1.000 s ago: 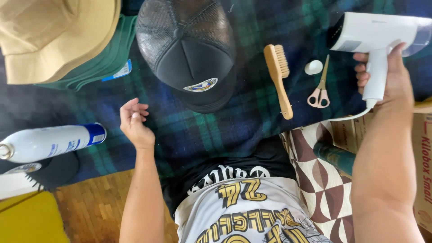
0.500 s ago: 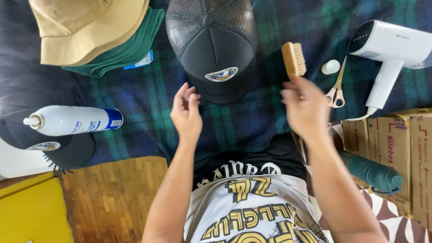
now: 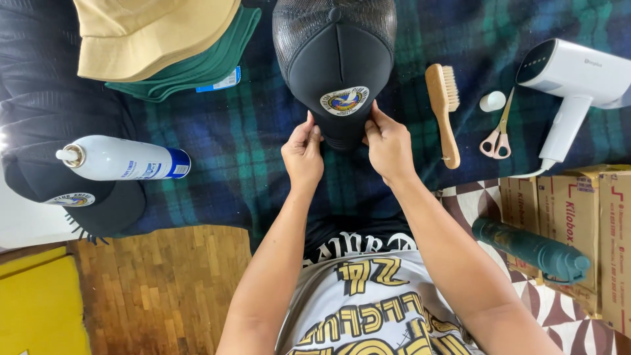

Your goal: Cleaning and drying a black mesh cap using a brush and a hair dryer

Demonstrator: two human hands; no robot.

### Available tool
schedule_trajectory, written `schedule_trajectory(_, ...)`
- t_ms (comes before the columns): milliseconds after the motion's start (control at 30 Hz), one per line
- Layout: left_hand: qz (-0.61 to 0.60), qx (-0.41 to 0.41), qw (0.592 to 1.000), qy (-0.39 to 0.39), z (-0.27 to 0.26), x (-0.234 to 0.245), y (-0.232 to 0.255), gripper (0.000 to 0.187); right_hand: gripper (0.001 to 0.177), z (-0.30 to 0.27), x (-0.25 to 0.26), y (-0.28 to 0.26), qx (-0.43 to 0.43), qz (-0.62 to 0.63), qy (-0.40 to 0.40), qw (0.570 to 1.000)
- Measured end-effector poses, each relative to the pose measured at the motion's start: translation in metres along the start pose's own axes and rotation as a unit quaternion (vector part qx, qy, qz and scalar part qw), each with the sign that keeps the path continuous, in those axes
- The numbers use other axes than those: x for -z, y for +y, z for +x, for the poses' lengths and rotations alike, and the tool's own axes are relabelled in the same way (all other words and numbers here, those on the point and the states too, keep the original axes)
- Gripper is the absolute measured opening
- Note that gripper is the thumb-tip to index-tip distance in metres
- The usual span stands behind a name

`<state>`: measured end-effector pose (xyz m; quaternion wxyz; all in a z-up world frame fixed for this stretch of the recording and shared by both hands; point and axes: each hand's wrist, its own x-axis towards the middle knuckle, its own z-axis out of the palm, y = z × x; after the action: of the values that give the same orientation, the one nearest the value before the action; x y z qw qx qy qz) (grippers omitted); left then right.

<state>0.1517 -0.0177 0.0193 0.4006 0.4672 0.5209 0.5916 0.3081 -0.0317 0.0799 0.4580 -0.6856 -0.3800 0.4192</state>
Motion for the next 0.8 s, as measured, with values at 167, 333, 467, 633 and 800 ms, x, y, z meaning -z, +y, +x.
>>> schedule_trajectory(167,-0.003,0.005,0.999,-0.048,-0.003,0.013,0.003,0.031,0.042,-0.002,0.012,0.002,0.001,0.034,-0.035,0.999)
schedule_trajectory(333,-0.007,-0.011,0.998,-0.056,-0.012,-0.001,0.016,0.041,0.042,-0.006,0.001,-0.007,0.002,0.061,-0.040,0.997)
schedule_trajectory(467,0.077,0.033,0.993,-0.079,-0.029,-0.001,0.024,0.078,0.046,-0.007,0.015,0.014,-0.001,0.062,-0.054,0.997)
schedule_trajectory(633,0.196,-0.015,0.980,0.013,-0.044,-0.045,0.040,0.127,0.068,-0.006,0.012,0.048,0.025,0.161,-0.053,0.985)
schedule_trajectory(800,0.277,-0.023,0.949,0.149,-0.042,-0.083,0.029,0.149,0.076,-0.004,0.017,0.079,0.067,0.343,0.000,0.937)
